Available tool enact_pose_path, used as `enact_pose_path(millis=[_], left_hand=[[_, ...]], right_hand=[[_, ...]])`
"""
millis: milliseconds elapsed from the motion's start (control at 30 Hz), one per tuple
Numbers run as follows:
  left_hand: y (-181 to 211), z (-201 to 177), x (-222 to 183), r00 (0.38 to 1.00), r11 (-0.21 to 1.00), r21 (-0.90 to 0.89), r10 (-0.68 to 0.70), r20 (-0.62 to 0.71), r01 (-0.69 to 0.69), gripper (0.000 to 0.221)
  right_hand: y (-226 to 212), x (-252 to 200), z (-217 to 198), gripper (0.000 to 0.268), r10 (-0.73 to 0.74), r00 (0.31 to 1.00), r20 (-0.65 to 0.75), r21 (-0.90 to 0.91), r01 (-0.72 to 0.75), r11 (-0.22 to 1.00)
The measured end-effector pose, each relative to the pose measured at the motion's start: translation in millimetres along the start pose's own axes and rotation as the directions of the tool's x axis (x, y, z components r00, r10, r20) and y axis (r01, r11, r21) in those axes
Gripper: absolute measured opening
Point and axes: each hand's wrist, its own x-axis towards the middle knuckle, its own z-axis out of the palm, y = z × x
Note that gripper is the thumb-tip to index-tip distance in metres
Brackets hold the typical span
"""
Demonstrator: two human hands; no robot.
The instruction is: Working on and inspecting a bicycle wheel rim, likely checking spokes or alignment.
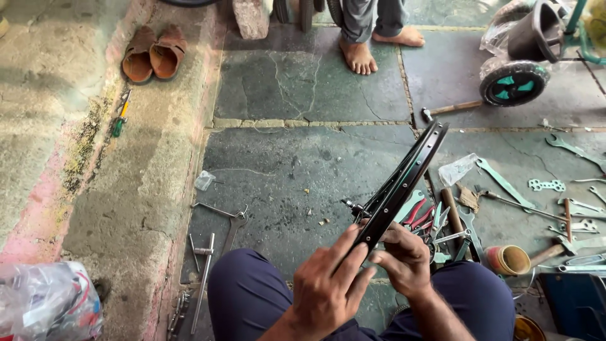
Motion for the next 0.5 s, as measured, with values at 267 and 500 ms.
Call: enact_pose_path(millis=[267, 500], left_hand=[[-13.3, 6.5, -9.6, 0.996, 0.996, 0.033, 0.079, -0.042, -0.078, 0.032], [-7.1, 8.7, 17.9, 0.999, 0.999, 0.034, 0.043, -0.008, -0.043, 0.030]], right_hand=[[-16.8, 0.7, 25.0, 0.018, -0.223, 0.962, -0.161, -0.462, 0.126, 0.878], [20.7, 8.8, 16.8, 0.023, -0.072, 0.985, -0.157, -0.324, 0.017, 0.946]])
